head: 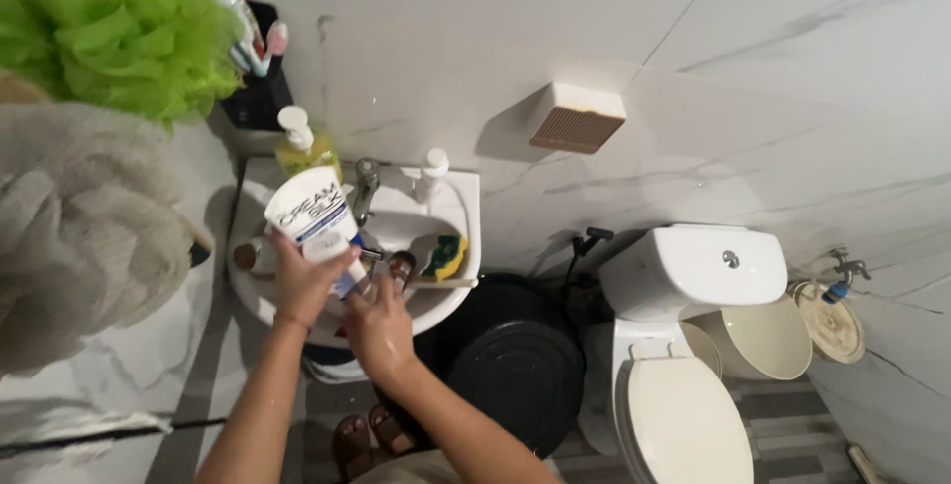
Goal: The person uses a handheld bidet sprayer to rinse the inside of the toilet bowl, the seat, and the tank. They then move to the sink area, pick up several toiletry bottles from a corner shelf, and place them on a wall-mounted holder.
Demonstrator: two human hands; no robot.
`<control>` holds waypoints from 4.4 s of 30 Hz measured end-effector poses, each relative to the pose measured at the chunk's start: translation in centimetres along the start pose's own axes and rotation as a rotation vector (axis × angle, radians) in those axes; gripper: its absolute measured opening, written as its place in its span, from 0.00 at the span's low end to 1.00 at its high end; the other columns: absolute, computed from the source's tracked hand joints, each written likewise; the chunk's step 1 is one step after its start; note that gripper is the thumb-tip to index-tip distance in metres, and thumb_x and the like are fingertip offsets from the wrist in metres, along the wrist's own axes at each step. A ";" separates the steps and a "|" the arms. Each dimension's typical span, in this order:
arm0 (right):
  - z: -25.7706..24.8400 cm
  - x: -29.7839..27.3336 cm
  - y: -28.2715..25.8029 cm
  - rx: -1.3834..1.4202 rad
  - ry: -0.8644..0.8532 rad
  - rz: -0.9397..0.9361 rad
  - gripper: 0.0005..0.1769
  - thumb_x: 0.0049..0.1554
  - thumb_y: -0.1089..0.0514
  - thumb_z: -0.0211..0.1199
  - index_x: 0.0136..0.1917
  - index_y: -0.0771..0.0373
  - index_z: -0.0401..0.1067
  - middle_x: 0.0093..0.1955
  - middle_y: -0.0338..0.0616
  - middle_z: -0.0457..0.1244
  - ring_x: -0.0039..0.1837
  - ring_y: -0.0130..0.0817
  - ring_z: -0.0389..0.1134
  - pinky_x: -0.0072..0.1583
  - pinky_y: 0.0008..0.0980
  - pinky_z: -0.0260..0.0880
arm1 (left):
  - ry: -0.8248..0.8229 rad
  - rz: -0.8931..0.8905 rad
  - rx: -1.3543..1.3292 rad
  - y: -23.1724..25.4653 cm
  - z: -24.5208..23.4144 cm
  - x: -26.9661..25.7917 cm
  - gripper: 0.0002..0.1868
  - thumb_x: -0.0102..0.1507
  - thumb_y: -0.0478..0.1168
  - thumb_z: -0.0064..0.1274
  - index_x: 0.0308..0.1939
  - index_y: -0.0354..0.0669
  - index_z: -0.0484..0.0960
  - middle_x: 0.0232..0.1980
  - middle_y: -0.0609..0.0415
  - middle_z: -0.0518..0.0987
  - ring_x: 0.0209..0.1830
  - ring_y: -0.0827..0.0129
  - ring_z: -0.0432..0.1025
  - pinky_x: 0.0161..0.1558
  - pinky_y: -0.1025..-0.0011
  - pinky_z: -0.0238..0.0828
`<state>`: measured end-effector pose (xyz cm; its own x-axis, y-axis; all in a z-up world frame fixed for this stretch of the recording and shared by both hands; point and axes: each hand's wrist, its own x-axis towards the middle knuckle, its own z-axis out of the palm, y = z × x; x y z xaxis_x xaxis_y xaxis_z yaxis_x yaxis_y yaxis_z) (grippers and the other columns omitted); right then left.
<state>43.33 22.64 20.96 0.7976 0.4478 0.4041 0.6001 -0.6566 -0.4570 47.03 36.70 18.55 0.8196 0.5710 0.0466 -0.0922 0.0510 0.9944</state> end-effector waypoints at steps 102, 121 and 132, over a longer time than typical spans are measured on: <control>9.0 15.2 17.1 -0.280 -0.658 0.267 0.12 0.49 0.61 0.64 0.46 0.68 0.79 0.47 0.62 0.70 0.53 0.56 0.74 0.54 0.46 0.75 | -0.318 0.090 0.915 -24.4 2.5 12.2 0.15 0.55 0.33 0.57 0.45 0.36 0.84 0.46 0.35 0.82 0.46 0.41 0.76 0.45 0.54 0.75; 8.6 14.7 13.2 -0.394 -0.546 0.283 0.07 0.49 0.63 0.65 0.43 0.67 0.78 0.47 0.58 0.71 0.51 0.54 0.75 0.50 0.41 0.77 | -0.352 -0.083 0.967 -18.0 4.3 12.3 0.15 0.62 0.46 0.55 0.40 0.38 0.88 0.43 0.32 0.82 0.48 0.42 0.78 0.49 0.52 0.75; 8.5 13.9 15.1 -0.307 -0.430 0.306 0.07 0.52 0.64 0.62 0.44 0.70 0.75 0.45 0.62 0.69 0.49 0.58 0.73 0.49 0.47 0.76 | -0.389 -0.330 0.562 -16.7 4.5 11.9 0.12 0.61 0.37 0.53 0.44 0.35 0.87 0.47 0.35 0.85 0.50 0.44 0.79 0.51 0.54 0.74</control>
<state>64.02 24.12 12.92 0.9225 0.3741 -0.0950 0.3458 -0.9104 -0.2271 60.87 38.97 2.87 0.9048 0.2626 -0.3354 0.4090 -0.3154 0.8563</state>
